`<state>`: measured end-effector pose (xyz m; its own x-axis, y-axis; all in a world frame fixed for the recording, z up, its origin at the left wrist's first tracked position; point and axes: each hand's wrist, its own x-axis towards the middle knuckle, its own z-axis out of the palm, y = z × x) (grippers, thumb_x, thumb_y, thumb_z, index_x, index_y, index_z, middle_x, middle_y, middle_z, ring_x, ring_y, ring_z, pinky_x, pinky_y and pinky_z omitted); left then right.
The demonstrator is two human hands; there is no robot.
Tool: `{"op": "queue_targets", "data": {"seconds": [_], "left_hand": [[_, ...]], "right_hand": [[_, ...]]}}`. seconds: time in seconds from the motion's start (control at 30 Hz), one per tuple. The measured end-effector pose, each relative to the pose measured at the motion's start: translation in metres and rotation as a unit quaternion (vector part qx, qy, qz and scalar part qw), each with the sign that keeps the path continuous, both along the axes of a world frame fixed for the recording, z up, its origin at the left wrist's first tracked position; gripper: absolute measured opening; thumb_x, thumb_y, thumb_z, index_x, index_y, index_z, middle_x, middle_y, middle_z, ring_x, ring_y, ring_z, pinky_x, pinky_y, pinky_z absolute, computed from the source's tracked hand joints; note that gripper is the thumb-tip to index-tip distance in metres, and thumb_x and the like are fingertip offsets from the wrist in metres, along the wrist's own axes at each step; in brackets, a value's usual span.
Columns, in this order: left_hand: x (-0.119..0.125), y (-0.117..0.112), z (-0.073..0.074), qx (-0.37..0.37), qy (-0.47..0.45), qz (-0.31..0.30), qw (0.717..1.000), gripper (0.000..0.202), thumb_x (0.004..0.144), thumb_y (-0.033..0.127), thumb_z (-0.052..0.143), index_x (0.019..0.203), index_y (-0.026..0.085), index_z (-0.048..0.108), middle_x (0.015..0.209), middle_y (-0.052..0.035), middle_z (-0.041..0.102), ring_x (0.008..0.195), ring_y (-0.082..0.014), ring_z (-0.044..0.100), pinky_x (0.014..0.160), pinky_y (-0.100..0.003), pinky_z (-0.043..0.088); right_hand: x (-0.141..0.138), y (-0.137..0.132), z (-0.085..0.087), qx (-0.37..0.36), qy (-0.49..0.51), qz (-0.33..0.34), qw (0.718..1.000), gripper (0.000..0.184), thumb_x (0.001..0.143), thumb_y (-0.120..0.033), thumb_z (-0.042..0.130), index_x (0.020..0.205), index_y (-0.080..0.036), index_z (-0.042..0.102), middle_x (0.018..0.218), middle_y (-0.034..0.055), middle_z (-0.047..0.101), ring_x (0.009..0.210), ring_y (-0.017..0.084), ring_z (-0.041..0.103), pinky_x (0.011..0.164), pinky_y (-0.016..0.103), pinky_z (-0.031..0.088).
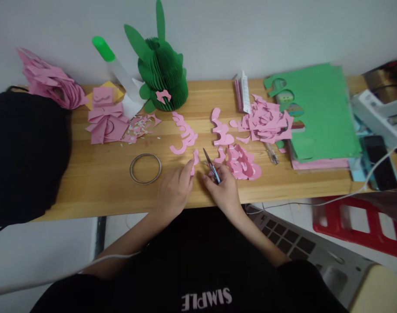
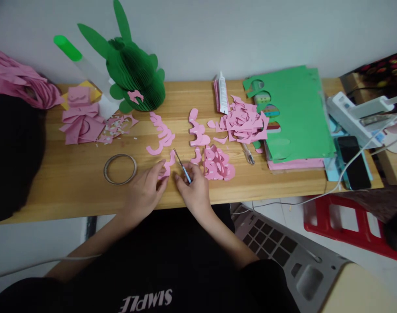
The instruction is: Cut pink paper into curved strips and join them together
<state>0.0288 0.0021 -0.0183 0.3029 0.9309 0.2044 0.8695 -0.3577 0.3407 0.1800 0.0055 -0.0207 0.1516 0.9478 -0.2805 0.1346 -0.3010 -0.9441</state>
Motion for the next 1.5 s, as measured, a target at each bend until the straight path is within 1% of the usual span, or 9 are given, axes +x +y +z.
{"op": "queue_targets", "data": {"seconds": [0.3,0.43,0.6,0.7,0.83,0.93,1.13,1.37,1.5], "left_hand": [[-0.002,0.001,0.0,0.002,-0.045,0.007,0.999,0.035,0.093,0.018,0.051,0.127,0.018,0.055,0.093,-0.0082,0.074,0.079,-0.0203,0.069,0.074,-0.032,0.052],[-0.004,0.001,-0.003,-0.012,-0.073,0.021,0.997,0.035,0.092,0.018,0.052,0.127,0.018,0.053,0.097,-0.0083,0.075,0.083,-0.0212,0.07,0.078,-0.034,0.053],[-0.011,0.001,0.001,-0.03,-0.145,0.081,0.986,0.039,0.088,0.014,0.054,0.127,0.021,0.051,0.1,-0.0057,0.074,0.09,-0.0216,0.071,0.087,-0.037,0.053],[-0.021,0.003,0.005,-0.063,-0.242,0.133,0.959,0.044,0.086,0.018,0.059,0.129,0.022,0.049,0.102,-0.0034,0.074,0.089,-0.0207,0.071,0.09,-0.038,0.054],[-0.031,0.01,0.007,-0.11,-0.409,0.187,0.886,0.052,0.077,0.024,0.069,0.125,0.02,0.05,0.09,-0.0027,0.074,0.079,-0.0193,0.073,0.082,-0.037,0.059],[-0.031,0.013,0.007,-0.124,-0.456,0.192,0.86,0.055,0.069,0.023,0.074,0.12,0.019,0.053,0.086,-0.0027,0.075,0.076,-0.0195,0.073,0.077,-0.036,0.06],[-0.021,0.011,0.014,-0.145,-0.441,0.161,0.871,0.054,0.07,0.02,0.071,0.121,0.019,0.052,0.09,-0.0043,0.077,0.075,-0.0181,0.072,0.068,-0.032,0.054],[-0.02,0.013,0.022,-0.191,-0.411,0.192,0.87,0.06,0.072,0.028,0.074,0.126,0.016,0.051,0.074,-0.0025,0.077,0.076,-0.0204,0.071,0.064,-0.03,0.052],[-0.016,0.012,0.024,-0.157,-0.37,0.202,0.893,0.06,0.072,0.026,0.076,0.127,0.018,0.053,0.073,-0.0007,0.077,0.075,-0.0197,0.071,0.065,-0.031,0.053]], "right_hand": [[-0.001,0.0,-0.001,0.0,-0.019,0.012,1.0,0.031,0.071,-0.038,0.066,0.095,-0.02,0.057,0.077,0.0,0.064,0.054,0.012,0.05,0.055,0.028,0.042],[-0.002,-0.001,-0.002,0.007,-0.036,0.023,0.999,0.031,0.073,-0.036,0.066,0.099,-0.02,0.057,0.083,0.003,0.066,0.063,0.016,0.058,0.061,0.03,0.045],[-0.002,0.0,-0.001,0.045,-0.035,0.018,0.998,0.026,0.08,-0.034,0.06,0.102,-0.022,0.056,0.092,0.0058,0.069,0.074,0.02,0.064,0.068,0.033,0.048],[-0.004,0.002,0.0,0.065,-0.036,0.021,0.997,0.023,0.082,-0.033,0.058,0.102,-0.022,0.056,0.095,0.0057,0.069,0.07,0.018,0.062,0.066,0.032,0.047],[-0.009,0.005,0.001,0.08,-0.026,-0.002,0.996,0.028,0.081,-0.034,0.058,0.106,-0.021,0.055,0.091,0.0037,0.067,0.062,0.015,0.056,0.059,0.03,0.045],[-0.015,0.008,0.004,0.107,-0.002,-0.024,0.994,0.036,0.079,-0.033,0.061,0.112,-0.021,0.053,0.093,0.0041,0.065,0.066,0.016,0.058,0.06,0.031,0.046],[-0.03,0.018,0.014,0.094,0.021,-0.018,0.995,0.059,0.074,-0.036,0.069,0.126,-0.02,0.045,0.053,-0.0101,0.043,0.046,0.015,0.046,0.047,0.029,0.04],[-0.029,0.019,0.014,0.113,0.005,-0.04,0.993,0.053,0.078,-0.037,0.064,0.125,-0.02,0.046,0.056,-0.0095,0.041,0.046,0.014,0.045,0.046,0.028,0.041],[-0.028,0.017,0.013,0.109,-0.004,-0.048,0.993,0.058,0.076,-0.04,0.068,0.126,-0.02,0.045,0.059,-0.0088,0.043,0.047,0.013,0.046,0.049,0.029,0.044]]}}
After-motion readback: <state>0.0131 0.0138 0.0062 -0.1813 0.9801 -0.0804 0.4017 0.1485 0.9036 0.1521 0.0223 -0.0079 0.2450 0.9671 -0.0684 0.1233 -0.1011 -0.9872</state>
